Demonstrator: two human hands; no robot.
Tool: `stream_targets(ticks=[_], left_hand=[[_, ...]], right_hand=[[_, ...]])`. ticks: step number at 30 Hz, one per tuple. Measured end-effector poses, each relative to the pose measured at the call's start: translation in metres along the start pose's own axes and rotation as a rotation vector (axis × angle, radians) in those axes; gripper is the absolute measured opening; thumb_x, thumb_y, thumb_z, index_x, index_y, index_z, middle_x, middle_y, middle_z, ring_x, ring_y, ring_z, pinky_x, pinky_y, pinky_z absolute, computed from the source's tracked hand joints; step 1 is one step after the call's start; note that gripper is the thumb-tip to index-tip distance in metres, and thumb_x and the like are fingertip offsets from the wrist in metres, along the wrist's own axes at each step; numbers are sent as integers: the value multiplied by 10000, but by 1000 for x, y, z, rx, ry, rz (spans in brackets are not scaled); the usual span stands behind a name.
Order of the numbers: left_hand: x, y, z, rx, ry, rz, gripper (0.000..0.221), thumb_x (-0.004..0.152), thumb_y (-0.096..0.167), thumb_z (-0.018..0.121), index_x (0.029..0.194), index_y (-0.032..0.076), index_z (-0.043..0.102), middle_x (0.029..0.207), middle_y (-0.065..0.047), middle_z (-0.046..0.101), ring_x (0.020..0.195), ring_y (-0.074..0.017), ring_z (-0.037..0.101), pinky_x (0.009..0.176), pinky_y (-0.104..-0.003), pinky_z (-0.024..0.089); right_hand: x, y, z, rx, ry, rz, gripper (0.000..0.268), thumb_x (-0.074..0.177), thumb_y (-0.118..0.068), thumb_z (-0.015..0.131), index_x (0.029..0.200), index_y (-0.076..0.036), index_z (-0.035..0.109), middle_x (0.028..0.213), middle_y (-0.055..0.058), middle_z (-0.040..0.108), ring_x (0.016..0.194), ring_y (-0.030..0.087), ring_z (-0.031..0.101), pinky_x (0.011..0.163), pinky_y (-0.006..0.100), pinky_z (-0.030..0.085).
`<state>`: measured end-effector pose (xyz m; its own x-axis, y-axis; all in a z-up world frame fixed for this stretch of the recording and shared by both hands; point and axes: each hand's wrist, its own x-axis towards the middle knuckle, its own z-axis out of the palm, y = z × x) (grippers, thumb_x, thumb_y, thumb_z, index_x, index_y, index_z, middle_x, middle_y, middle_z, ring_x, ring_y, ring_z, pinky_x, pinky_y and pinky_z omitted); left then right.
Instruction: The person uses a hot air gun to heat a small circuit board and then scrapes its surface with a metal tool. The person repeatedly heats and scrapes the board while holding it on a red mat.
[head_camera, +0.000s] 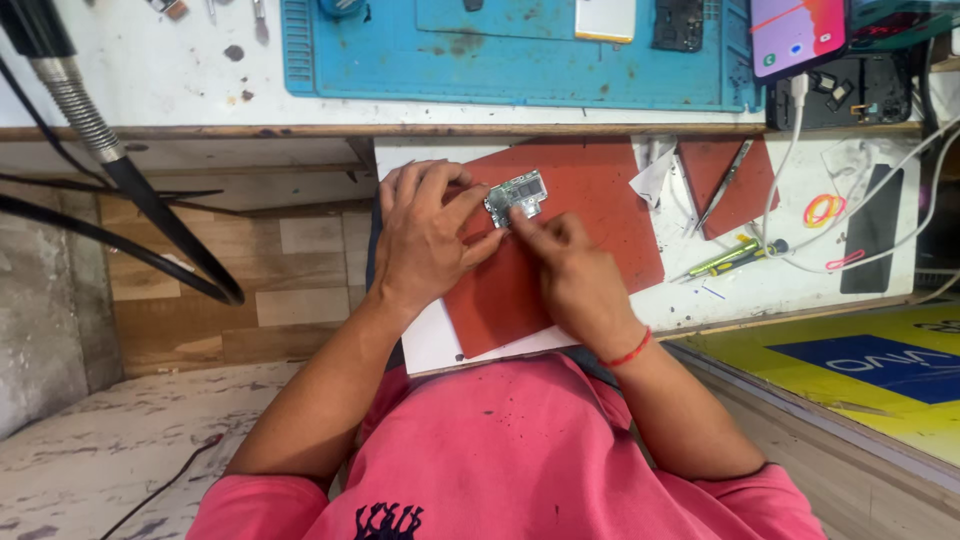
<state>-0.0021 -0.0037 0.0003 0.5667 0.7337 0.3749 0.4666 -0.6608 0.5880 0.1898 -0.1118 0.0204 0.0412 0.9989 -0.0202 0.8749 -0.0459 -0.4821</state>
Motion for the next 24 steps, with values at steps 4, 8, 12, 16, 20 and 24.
stream_targets(ticks=[4, 8, 12, 16, 20, 24], left_hand=[[-13, 6, 2, -6, -9, -13, 474, 753, 344, 916, 1120, 94, 750, 1165, -69, 596, 1150, -292, 530, 1044, -506, 376], [1, -1, 1, -5, -12, 5, 481, 733, 322, 914, 1121, 92, 746, 1172, -58, 600, 1154, -289, 537, 1041, -499, 378], [-10, 5, 1, 23, 16, 17, 518, 693, 313, 919, 1120, 85, 735, 1182, -82, 595, 1155, -321, 529, 1047, -507, 373], [-2, 3, 0, -28, 27, 3, 538, 713, 311, 928, 1138, 65, 710, 1199, -78, 591, 1165, -310, 537, 1059, -490, 380], [-5, 2, -1, -6, 26, -9, 518, 712, 310, 932, 1118, 72, 716, 1193, -65, 597, 1172, -302, 542, 1053, -496, 377], [-8, 2, 5, 18, -18, 3, 492, 728, 350, 938, 1085, 87, 727, 1153, -76, 587, 1139, -301, 538, 1038, -509, 373]], right_hand=[[-7, -8, -4, 0, 27, 92, 544, 960, -5, 553, 1463, -210, 593, 1068, 143, 625, 797, 366, 675, 682, 473, 560], [3, -1, 3, -54, -12, 65, 579, 945, -10, 524, 1483, -221, 561, 1102, 157, 620, 776, 378, 673, 657, 491, 560], [-12, 4, 10, -69, -55, -14, 599, 922, -4, 529, 1482, -215, 561, 1131, 183, 616, 778, 402, 662, 664, 498, 561], [-1, 3, 0, -21, 15, 9, 587, 916, 0, 528, 1450, -234, 593, 1085, 146, 632, 839, 383, 684, 723, 485, 566], [4, -2, -5, 2, -51, 20, 570, 929, 10, 539, 1454, -202, 602, 1030, 158, 615, 810, 386, 675, 682, 489, 549], [-5, 7, 1, -14, 103, 86, 473, 999, -14, 570, 1436, -188, 619, 1092, 147, 630, 823, 394, 668, 675, 491, 539]])
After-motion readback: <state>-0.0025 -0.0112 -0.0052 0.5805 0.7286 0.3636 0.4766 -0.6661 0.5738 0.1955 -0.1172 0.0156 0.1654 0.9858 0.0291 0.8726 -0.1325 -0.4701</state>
